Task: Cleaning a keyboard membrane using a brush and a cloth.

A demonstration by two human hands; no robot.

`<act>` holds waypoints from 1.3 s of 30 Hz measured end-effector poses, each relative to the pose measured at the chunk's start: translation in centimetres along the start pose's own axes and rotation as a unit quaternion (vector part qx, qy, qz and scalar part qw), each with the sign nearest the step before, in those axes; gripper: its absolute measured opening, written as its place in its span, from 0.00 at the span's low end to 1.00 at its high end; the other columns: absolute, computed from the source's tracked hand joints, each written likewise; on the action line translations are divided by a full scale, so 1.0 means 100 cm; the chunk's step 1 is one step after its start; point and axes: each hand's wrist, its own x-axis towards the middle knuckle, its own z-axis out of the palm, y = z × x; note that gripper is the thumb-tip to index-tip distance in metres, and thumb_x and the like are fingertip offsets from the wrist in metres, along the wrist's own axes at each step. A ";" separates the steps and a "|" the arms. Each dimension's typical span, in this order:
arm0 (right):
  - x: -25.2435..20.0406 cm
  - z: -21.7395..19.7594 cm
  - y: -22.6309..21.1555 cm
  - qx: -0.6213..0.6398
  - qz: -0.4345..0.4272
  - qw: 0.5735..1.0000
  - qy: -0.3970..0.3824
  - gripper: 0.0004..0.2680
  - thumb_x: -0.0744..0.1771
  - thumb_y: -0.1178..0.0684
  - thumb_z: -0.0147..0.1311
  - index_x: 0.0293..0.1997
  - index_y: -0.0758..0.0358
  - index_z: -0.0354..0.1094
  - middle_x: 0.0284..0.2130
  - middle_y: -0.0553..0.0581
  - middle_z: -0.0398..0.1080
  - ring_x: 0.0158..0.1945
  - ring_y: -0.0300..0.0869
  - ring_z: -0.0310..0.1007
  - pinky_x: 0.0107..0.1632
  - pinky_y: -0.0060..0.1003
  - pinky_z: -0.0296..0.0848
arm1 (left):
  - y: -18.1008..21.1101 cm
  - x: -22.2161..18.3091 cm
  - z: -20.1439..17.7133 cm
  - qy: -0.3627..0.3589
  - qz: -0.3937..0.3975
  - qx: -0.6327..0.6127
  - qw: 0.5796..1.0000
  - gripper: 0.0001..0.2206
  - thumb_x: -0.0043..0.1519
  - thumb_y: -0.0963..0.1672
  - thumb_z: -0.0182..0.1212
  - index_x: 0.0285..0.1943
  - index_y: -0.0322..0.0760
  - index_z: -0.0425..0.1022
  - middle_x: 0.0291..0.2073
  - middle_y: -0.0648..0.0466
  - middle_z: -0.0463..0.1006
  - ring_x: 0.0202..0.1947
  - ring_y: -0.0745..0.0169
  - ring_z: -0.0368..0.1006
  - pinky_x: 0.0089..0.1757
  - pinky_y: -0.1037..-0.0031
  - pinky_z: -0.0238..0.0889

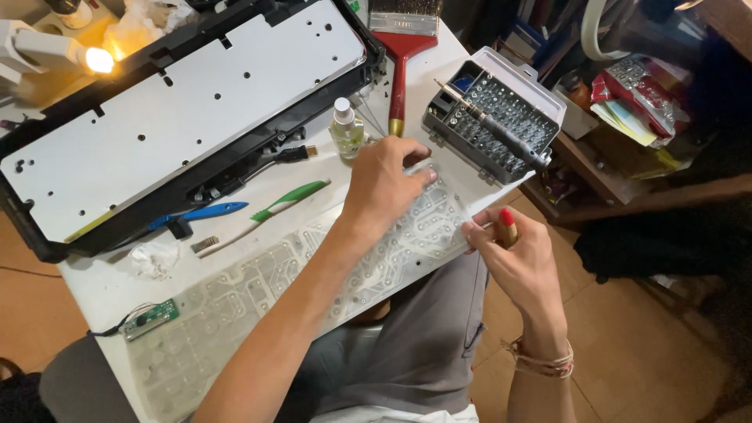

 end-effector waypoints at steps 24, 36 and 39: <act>-0.059 0.040 -0.041 -0.290 0.008 0.957 0.030 0.28 0.63 0.35 0.59 0.72 0.37 0.56 0.33 0.60 0.80 0.46 0.45 0.81 0.42 0.47 0.75 | 0.003 -0.120 -0.032 0.107 0.232 0.225 0.940 0.20 0.59 0.47 0.72 0.56 0.33 0.75 0.62 0.44 0.72 0.65 0.44 0.66 0.64 0.47 0.56; -0.029 0.051 -0.059 -0.348 -0.237 0.898 -0.128 0.23 0.64 0.48 0.63 0.68 0.47 0.64 0.75 0.56 0.51 0.37 0.42 0.84 0.34 0.48 0.79 | -0.020 -0.160 -0.040 0.103 0.124 0.328 0.931 0.32 0.61 0.60 0.57 0.68 0.41 0.72 0.71 0.47 0.64 0.71 0.43 0.57 0.64 0.48 0.50; -0.016 0.055 -0.061 -0.406 -0.187 0.873 -0.193 0.23 0.64 0.41 0.59 0.68 0.44 0.63 0.75 0.44 0.51 0.46 0.45 0.81 0.37 0.51 0.78 | -0.025 -0.165 -0.055 0.073 0.162 0.226 0.958 0.28 0.65 0.55 0.59 0.66 0.33 0.71 0.71 0.42 0.63 0.71 0.38 0.56 0.64 0.45 0.52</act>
